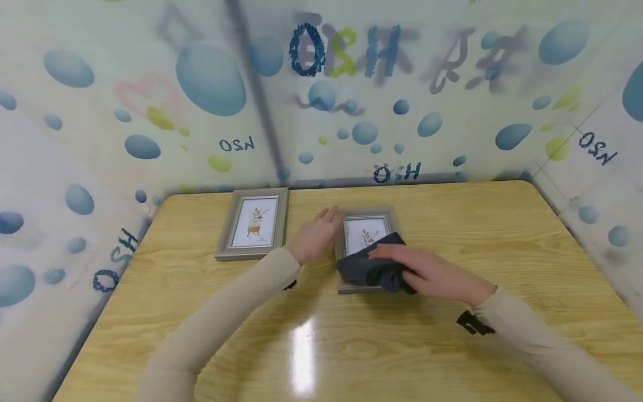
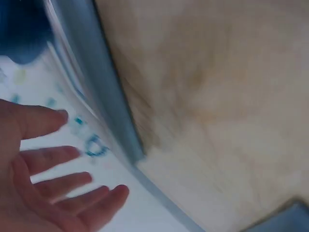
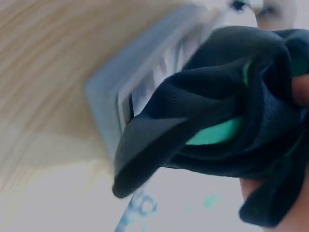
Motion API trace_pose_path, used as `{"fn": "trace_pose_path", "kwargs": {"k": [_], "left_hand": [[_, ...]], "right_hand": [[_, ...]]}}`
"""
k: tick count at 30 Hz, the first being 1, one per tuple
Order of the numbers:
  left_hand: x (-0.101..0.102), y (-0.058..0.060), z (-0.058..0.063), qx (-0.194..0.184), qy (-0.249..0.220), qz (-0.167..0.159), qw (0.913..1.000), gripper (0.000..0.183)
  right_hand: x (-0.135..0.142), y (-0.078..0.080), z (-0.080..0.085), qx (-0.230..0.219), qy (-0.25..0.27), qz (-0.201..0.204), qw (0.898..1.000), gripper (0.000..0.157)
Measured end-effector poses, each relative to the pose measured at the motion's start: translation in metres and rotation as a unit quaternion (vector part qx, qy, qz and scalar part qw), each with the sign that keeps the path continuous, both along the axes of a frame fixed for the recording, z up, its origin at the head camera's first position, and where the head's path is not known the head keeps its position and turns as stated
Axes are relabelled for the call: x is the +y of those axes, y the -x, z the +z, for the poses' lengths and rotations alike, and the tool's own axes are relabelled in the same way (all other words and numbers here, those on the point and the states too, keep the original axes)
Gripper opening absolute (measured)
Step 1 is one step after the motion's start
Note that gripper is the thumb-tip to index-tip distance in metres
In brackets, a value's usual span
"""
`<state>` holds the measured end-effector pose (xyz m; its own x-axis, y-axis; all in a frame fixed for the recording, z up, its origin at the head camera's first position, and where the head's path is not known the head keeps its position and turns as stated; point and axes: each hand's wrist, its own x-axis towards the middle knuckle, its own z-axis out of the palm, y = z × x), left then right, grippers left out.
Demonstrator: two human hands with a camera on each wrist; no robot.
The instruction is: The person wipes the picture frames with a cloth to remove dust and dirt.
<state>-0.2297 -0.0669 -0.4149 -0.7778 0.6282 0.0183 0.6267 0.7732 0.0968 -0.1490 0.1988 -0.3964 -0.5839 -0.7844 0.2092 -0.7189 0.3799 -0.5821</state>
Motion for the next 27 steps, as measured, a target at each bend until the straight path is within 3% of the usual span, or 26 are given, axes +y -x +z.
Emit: {"fn": "trace_pose_path", "kwargs": {"k": [2, 5, 8, 10, 17, 22, 27], "left_hand": [[-0.001, -0.017, 0.001, 0.003, -0.009, -0.013, 0.9999, 0.039], [0.000, -0.040, 0.001, -0.036, 0.007, -0.023, 0.9991, 0.053], [0.004, -0.053, 0.000, -0.064, 0.027, -0.025, 0.9973, 0.069], [0.006, -0.056, -0.002, -0.065, 0.027, -0.026, 0.9972, 0.075], [0.022, -0.039, -0.012, -0.066, 0.012, -0.030, 0.9973, 0.073], [0.050, -0.019, -0.008, -0.085, 0.012, -0.013, 0.9962, 0.078], [0.085, 0.003, -0.011, -0.073, 0.041, 0.003, 0.9965, 0.076]], "right_hand": [[0.021, 0.001, 0.006, 0.001, 0.034, -0.050, 0.998, 0.062], [0.049, 0.005, 0.012, 0.034, 0.069, -0.120, 0.990, 0.061], [0.073, 0.011, 0.014, 0.080, 0.074, -0.185, 0.977, 0.055], [0.088, 0.013, 0.015, 0.090, 0.059, -0.219, 0.970, 0.052], [0.129, 0.011, 0.012, 0.067, 0.015, -0.289, 0.955, 0.047], [0.141, 0.008, 0.011, 0.064, 0.012, -0.308, 0.949, 0.047], [0.145, 0.005, 0.008, 0.068, 0.013, -0.315, 0.947, 0.045]]}}
